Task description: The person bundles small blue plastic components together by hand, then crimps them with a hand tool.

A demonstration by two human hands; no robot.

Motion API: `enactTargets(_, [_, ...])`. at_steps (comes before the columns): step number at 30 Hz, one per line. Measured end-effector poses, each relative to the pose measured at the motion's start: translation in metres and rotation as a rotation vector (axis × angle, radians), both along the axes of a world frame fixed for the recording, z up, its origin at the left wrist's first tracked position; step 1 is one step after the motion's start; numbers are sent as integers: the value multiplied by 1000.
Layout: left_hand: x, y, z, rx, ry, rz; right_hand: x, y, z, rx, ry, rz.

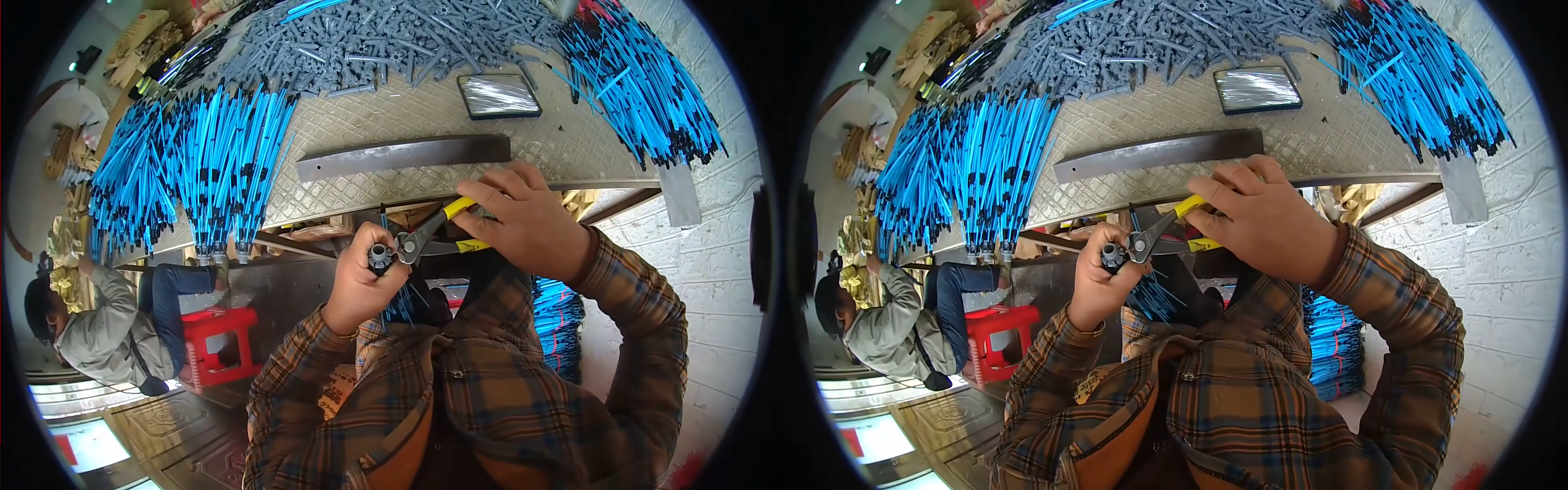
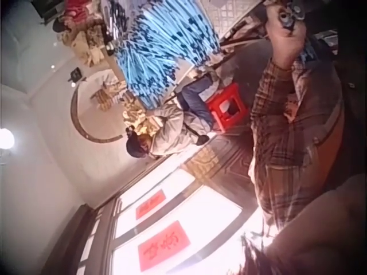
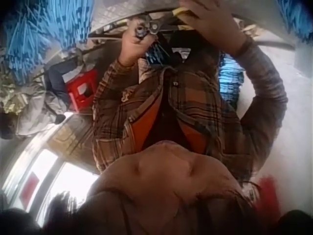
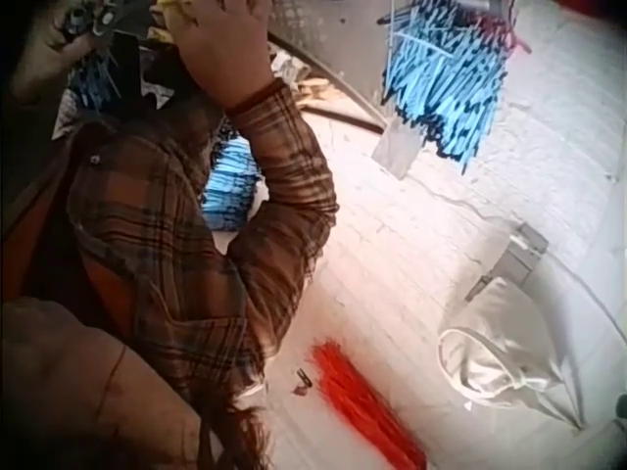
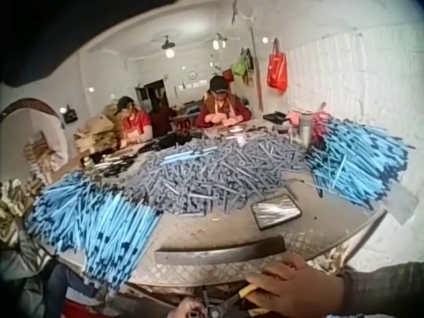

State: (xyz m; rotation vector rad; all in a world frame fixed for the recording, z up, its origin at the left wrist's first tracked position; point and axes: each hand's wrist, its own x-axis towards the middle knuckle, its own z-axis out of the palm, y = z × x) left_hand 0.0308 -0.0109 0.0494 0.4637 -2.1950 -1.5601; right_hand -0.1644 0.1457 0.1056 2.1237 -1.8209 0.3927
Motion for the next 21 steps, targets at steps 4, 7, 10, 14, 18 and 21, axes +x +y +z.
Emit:
enactTargets(4, [0, 0, 0, 57, -14, 2, -3, 3, 5, 138, -36, 24])
enactTargets(7, [1, -2, 6, -12, -16, -65, -6, 6, 9, 216, -15, 40])
enactTargets(10, [7, -6, 6, 44, -28, -121, -15, 1, 7, 683, -521, 118])
enactTargets(14, [20, -11, 1, 164, -21, -227, 0, 17, -56, 1465, -2101, 232])
enactTargets(18, [9, -8, 12, 196, 1, -307, 53, 39, -135, 1293, -2576, 693])
enactTargets(21, [18, -14, 8, 182, -11, -307, 35, 19, -89, 1225, -2227, 619])
